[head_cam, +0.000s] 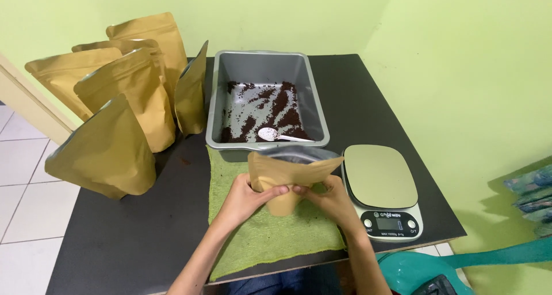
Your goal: Filling stand-up pouches with ground coffee using a spoon and weighing them on a digital scale to ensure correct weight.
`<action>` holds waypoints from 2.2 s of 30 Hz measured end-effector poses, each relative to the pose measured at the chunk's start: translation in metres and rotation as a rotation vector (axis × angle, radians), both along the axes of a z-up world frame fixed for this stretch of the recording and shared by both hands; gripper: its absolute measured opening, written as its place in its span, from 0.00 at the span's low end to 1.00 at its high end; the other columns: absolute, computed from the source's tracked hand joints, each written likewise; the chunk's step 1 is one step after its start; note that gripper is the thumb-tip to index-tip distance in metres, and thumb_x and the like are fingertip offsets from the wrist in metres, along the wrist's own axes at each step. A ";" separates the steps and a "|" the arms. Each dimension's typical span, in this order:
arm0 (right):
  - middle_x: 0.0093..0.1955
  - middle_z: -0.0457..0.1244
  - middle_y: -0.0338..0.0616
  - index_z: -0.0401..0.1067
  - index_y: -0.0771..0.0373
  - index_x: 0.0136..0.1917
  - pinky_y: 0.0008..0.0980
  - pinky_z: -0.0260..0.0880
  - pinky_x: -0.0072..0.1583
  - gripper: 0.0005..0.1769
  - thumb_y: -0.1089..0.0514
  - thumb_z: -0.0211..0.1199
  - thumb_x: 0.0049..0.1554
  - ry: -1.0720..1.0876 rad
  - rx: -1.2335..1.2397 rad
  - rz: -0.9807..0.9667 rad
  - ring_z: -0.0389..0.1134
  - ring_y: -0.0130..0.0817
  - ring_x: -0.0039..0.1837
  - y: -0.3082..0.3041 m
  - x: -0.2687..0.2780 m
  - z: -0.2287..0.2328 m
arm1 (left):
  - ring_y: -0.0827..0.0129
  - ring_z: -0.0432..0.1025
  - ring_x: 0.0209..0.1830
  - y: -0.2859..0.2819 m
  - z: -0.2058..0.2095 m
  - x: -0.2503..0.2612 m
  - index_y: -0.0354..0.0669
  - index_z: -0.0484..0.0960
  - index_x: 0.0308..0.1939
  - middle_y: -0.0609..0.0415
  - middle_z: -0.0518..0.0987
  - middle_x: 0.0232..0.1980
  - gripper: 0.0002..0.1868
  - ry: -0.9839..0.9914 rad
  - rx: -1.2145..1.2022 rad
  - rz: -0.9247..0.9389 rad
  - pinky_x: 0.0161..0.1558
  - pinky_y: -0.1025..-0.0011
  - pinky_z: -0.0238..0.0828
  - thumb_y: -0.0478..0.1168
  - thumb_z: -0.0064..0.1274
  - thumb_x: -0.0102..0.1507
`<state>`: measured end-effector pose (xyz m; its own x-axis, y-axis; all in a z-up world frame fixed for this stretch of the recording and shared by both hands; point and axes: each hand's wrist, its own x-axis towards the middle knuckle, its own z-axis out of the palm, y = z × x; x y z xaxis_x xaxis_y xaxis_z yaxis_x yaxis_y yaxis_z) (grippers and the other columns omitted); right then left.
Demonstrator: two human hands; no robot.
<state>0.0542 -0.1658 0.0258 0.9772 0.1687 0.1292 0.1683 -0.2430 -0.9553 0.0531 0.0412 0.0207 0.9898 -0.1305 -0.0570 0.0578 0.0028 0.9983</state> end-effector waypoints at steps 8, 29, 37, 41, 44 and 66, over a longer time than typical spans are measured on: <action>0.43 0.75 0.47 0.85 0.64 0.46 0.48 0.65 0.63 0.09 0.62 0.77 0.49 0.011 0.083 -0.036 0.70 0.38 0.48 -0.004 0.003 -0.022 | 0.77 0.70 0.27 0.001 -0.038 0.004 0.38 0.89 0.23 0.55 0.85 0.23 0.11 -0.024 0.059 0.047 0.31 0.74 0.71 0.40 0.75 0.51; 0.31 0.71 0.45 0.82 0.67 0.39 0.33 0.69 0.40 0.08 0.59 0.73 0.55 -0.180 0.247 -0.100 0.64 0.26 0.35 -0.003 0.008 -0.010 | 0.75 0.72 0.35 -0.009 0.031 -0.011 0.37 0.92 0.40 0.51 0.89 0.36 0.13 -0.037 -0.055 -0.012 0.41 0.68 0.77 0.40 0.73 0.54; 0.23 0.63 0.38 0.79 0.65 0.33 0.24 0.55 0.33 0.09 0.62 0.74 0.54 -0.163 0.165 -0.078 0.53 0.20 0.29 0.000 0.008 -0.012 | 0.74 0.73 0.33 -0.008 0.008 -0.006 0.35 0.91 0.37 0.51 0.88 0.33 0.15 -0.047 -0.054 0.015 0.38 0.68 0.76 0.39 0.75 0.51; 0.23 0.64 0.45 0.79 0.67 0.33 0.28 0.55 0.33 0.09 0.62 0.73 0.52 -0.266 0.105 -0.072 0.53 0.25 0.27 0.008 -0.004 0.043 | 0.77 0.71 0.31 -0.010 0.031 0.000 0.42 0.91 0.29 0.56 0.85 0.27 0.08 -0.216 -0.081 0.088 0.35 0.73 0.73 0.40 0.75 0.53; 0.30 0.69 0.53 0.80 0.70 0.37 0.33 0.62 0.36 0.07 0.62 0.74 0.51 -0.301 0.086 -0.039 0.59 0.33 0.29 0.007 -0.008 0.060 | 0.82 0.69 0.30 -0.012 0.037 -0.003 0.45 0.91 0.26 0.60 0.85 0.25 0.06 -0.272 -0.035 0.062 0.35 0.79 0.71 0.40 0.73 0.55; 0.41 0.69 0.49 0.68 0.65 0.48 0.27 0.73 0.46 0.19 0.65 0.77 0.50 -0.437 0.310 -0.295 0.71 0.29 0.40 0.026 0.004 0.029 | 0.80 0.78 0.34 -0.028 0.048 0.003 0.44 0.91 0.34 0.55 0.88 0.30 0.07 -0.560 -0.143 0.259 0.40 0.72 0.81 0.33 0.72 0.53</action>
<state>0.0580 -0.1393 0.0547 0.8222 -0.2105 0.5288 0.5290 -0.0604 -0.8465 0.0566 0.0133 0.0685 0.8648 0.1491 0.4795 -0.4941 0.0822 0.8655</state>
